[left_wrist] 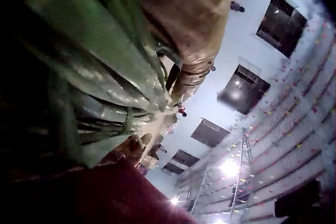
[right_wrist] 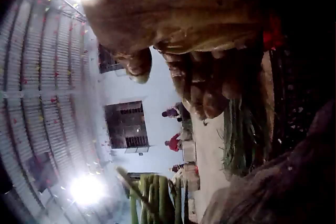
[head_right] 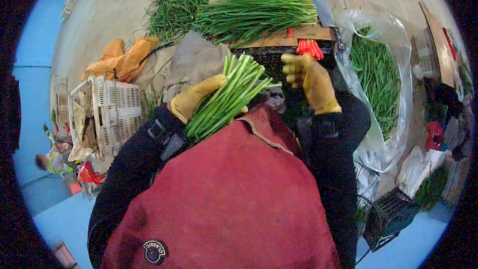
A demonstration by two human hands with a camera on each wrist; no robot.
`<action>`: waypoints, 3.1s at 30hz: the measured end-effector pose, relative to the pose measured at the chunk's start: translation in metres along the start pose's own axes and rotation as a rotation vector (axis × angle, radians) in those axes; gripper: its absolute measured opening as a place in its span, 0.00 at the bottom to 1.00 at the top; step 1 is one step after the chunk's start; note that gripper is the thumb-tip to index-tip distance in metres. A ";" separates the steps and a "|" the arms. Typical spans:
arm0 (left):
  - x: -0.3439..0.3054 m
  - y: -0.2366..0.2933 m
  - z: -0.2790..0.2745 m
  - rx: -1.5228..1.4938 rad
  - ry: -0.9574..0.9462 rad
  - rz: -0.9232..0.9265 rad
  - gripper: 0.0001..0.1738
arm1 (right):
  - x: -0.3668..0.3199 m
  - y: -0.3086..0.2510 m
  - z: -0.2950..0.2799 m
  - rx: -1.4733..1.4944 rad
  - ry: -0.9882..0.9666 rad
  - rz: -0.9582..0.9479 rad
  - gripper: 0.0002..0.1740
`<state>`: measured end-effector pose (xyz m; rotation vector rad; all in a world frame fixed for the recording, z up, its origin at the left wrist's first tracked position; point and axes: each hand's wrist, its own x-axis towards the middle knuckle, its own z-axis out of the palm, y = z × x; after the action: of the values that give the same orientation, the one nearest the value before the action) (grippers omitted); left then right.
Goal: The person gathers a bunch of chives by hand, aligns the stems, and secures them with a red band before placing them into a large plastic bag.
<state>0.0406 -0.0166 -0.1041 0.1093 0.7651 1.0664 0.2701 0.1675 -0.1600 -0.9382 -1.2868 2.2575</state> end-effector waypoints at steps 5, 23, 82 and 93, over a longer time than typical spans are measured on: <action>0.001 0.014 -0.008 -0.008 0.001 -0.029 0.27 | -0.024 0.009 0.043 0.067 -0.145 -0.006 0.19; 0.005 0.010 -0.014 0.223 0.000 0.037 0.26 | 0.009 0.040 0.077 0.110 -0.072 0.117 0.28; 0.010 -0.020 -0.033 0.558 -0.108 0.045 0.33 | 0.020 -0.005 0.070 -0.505 -0.014 -0.059 0.10; 0.009 -0.017 -0.045 0.537 -0.143 0.054 0.31 | -0.008 -0.024 0.023 -0.371 0.110 0.080 0.16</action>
<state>0.0283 -0.0304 -0.1496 0.6602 0.9056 0.8708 0.2592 0.1609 -0.1280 -1.2408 -1.6777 2.0263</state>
